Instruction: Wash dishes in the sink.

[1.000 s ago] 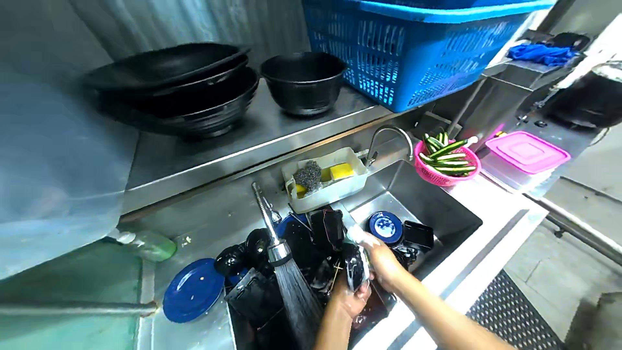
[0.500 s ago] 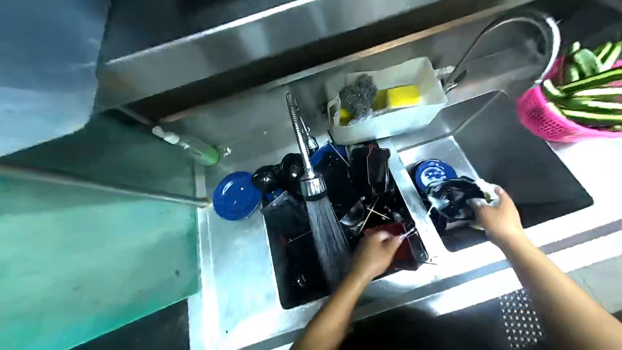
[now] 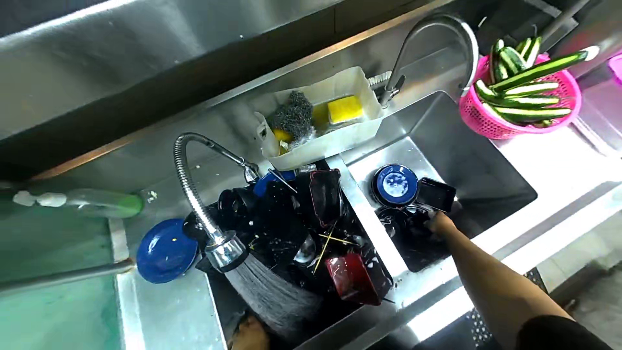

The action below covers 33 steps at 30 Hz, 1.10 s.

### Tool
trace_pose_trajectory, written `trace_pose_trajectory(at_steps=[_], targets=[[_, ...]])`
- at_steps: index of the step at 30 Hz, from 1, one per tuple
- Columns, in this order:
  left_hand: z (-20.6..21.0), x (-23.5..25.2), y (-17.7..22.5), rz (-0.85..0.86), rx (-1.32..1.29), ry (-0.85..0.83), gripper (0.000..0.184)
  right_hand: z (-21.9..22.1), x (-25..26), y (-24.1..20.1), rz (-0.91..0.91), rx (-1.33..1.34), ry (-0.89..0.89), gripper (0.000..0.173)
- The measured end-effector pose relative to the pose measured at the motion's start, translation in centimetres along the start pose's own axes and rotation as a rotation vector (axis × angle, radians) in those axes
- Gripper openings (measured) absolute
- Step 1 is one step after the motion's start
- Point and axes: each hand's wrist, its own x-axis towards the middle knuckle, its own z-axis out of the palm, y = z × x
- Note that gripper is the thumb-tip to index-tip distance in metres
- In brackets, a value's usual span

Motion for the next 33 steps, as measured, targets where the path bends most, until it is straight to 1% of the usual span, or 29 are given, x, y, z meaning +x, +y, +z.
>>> trace_pose_trajectory(at_steps=[2, 4, 7, 8, 10, 12, 14, 16, 17, 18, 19, 20, 22, 23, 24, 25, 27, 29, 31, 32, 33], targets=[[0.2, 0.9, 0.2, -0.073, -0.013, -0.006, 0.062, -0.9, -1.0, -0.1, -0.060, 0.064, -0.003, 0.060], [-0.4, 1.2, 0.5, -0.086, -0.051, -0.004, 0.056, -2.7, -2.7, -0.2, -0.143, 0.096, -0.037, 0.054], [-1.7, 0.4, 0.7, -0.041, -0.182, -0.003, 0.062, -4.8, -5.3, -0.6, -0.261, 0.143, -0.050, 0.050], [-1.7, 0.0, 0.5, -0.019, -0.238, 0.015, 0.063, -5.2, -6.3, -0.9, -0.282, 0.165, -0.048, 0.049], [-1.9, -1.1, 0.3, 0.009, -0.292, 0.028, 0.058, -5.7, -8.4, -1.5, -0.312, 0.222, -0.042, 0.046], [-3.0, -2.9, -0.1, 0.008, -0.280, 0.041, 0.055, -6.1, -10.5, -2.1, -0.342, 0.259, -0.019, 0.046], [-4.8, -5.1, -1.7, -0.017, -0.337, 0.101, 0.052, -6.5, -12.8, -2.8, -0.389, 0.263, 0.022, 0.047], [-6.8, -7.4, -4.5, -0.020, -0.535, 0.240, 0.050, -6.9, -15.7, -3.9, -0.449, 0.241, 0.103, 0.047], [-7.4, -8.1, -6.0, 0.009, -0.682, 0.346, 0.048, -7.1, -17.5, -4.7, -0.488, 0.228, 0.154, 0.047], [-7.6, -8.4, -7.1, 0.052, -0.881, 0.445, 0.047, -7.0, -19.6, -5.6, -0.533, 0.233, 0.206, 0.046], [-7.7, -8.3, -7.5, 0.090, -1.124, 0.482, 0.048, -6.8, -22.0, -6.6, -0.584, 0.259, 0.241, 0.045], [-8.1, -8.3, -7.2, 0.118, -1.413, 0.420, 0.051, -6.2, -24.5, -7.8, -0.636, 0.303, 0.253, 0.045], [-9.6, -8.8, -4.8, 0.130, -1.992, 0.131, 0.054, -4.3, -29.9, -10.4, -0.737, 0.383, 0.194, 0.049], [-10.4, -8.9, -3.0, 0.128, -2.190, 0.001, 0.052, -2.8, -32.5, -11.9, -0.800, 0.404, 0.153, 0.051], [-11.1, -9.0, -0.9, 0.130, -2.303, -0.089, 0.047, -1.1, -34.8, -13.5, -0.870, 0.400, 0.111, 0.051], [-11.6, -9.2, 1.3, 0.165, -2.344, -0.159, 0.046, 0.6, -36.9, -15.0, -0.933, 0.363, 0.067, 0.051], [-12.2, -9.9, 5.3, 0.297, -2.332, -0.254, 0.061, 4.3, -39.4, -17.7, -1.027, 0.231, 0.019, 0.049], [-12.9, -11.1, 8.1, 0.397, -2.331, -0.264, 0.070, 7.5, -40.4, -19.5, -1.032, 0.126, -0.063, 0.046], [-13.2, -11.1, 9.3, 0.450, -2.363, -0.235, 0.068, 9.0, -40.9, -20.1, -1.040, 0.077, -0.193, 0.041], [-13.2, -10.8, 9.0, 0.420, -2.365, -0.261, 0.066, 8.8, -41.0, -19.9, -1.072, 0.039, -0.289, 0.040], [-13.0, -10.4, 8.4, 0.386, -2.351, -0.323, 0.069, 8.1, -41.0, -19.6, -1.113, -0.035, -0.396, 0.039]])
